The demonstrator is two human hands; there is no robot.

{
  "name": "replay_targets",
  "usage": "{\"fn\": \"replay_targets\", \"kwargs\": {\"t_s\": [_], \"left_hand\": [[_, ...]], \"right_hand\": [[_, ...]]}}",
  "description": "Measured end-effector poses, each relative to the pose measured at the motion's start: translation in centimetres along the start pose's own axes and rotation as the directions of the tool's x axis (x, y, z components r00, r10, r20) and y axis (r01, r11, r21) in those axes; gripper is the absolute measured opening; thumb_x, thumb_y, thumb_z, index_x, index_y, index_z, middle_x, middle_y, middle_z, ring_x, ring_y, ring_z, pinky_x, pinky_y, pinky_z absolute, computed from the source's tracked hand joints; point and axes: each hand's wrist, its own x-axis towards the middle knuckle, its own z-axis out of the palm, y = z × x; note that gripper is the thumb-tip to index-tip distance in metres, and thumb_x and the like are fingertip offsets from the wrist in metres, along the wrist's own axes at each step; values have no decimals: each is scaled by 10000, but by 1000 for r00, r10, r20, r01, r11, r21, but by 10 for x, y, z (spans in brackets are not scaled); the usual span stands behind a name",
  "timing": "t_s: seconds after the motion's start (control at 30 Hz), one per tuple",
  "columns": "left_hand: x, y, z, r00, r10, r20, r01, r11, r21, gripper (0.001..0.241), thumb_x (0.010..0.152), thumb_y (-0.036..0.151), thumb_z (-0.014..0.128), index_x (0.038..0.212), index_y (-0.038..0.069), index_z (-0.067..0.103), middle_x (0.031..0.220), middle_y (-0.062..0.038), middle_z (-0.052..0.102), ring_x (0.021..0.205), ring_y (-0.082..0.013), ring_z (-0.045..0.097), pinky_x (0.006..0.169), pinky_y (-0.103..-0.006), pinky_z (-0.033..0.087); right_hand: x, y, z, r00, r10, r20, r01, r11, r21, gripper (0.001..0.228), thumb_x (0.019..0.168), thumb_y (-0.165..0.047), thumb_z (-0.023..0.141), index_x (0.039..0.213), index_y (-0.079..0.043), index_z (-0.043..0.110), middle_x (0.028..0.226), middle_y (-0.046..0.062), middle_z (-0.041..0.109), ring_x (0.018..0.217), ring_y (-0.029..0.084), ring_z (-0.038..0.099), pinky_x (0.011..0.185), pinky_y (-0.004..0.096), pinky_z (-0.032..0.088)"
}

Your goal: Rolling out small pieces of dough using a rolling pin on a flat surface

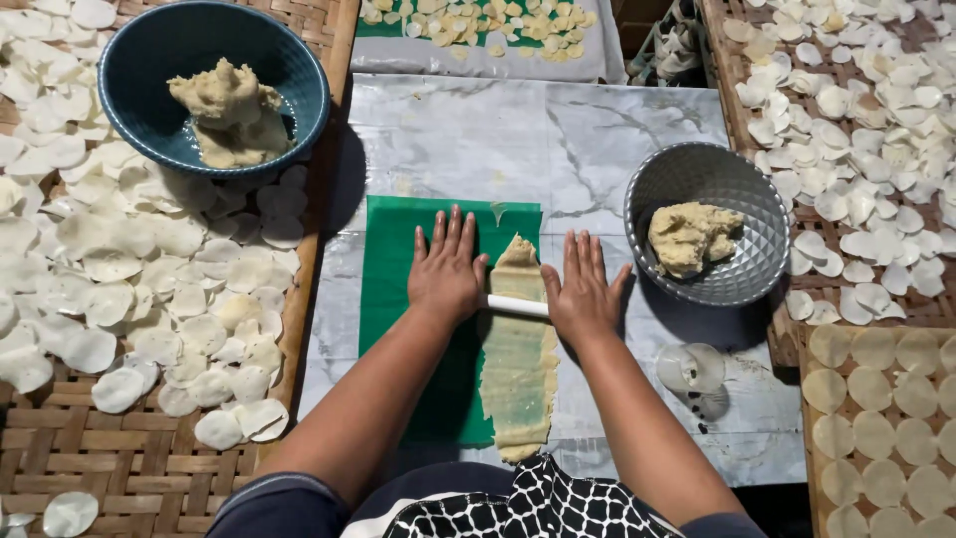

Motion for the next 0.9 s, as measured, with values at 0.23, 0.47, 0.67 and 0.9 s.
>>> {"fn": "replay_targets", "kwargs": {"t_s": [0.23,0.47,0.67,0.9], "left_hand": [[-57,3,1,997,67,-39,-67,998,19,707,1067,534,257,1655,154,159,1720,-123,148,1586,-315,94,1256,-568,-7],[-92,-12,17,935,225,-274,-235,972,-3,661,1026,429,444,1600,121,331,1669,-106,320,1554,-298,242,1231,-534,164],[-31,-4,-1,997,67,-33,-66,997,27,679,1062,511,271,1646,172,197,1716,-102,169,1589,-285,94,1254,-592,-8],[-2,-7,-15,997,67,-34,-67,998,22,726,1062,549,252,1655,145,143,1729,-129,110,1600,-299,51,1246,-630,-31]], "right_hand": [[-59,1,5,979,-124,-159,115,991,-71,719,1045,-543,339,1628,-130,261,1697,126,260,1581,274,182,1192,716,37],[-104,10,5,939,-212,-272,249,962,109,462,1004,-329,488,1432,-155,507,1536,81,435,1466,285,351,1205,591,115],[-29,7,13,994,-54,-95,42,991,-123,686,1050,-564,333,1614,-172,309,1698,111,266,1590,290,152,1167,758,40],[-4,-7,-10,997,-31,-71,30,999,-15,698,1048,-578,326,1630,-199,249,1713,119,195,1589,288,128,1197,704,94]]}}
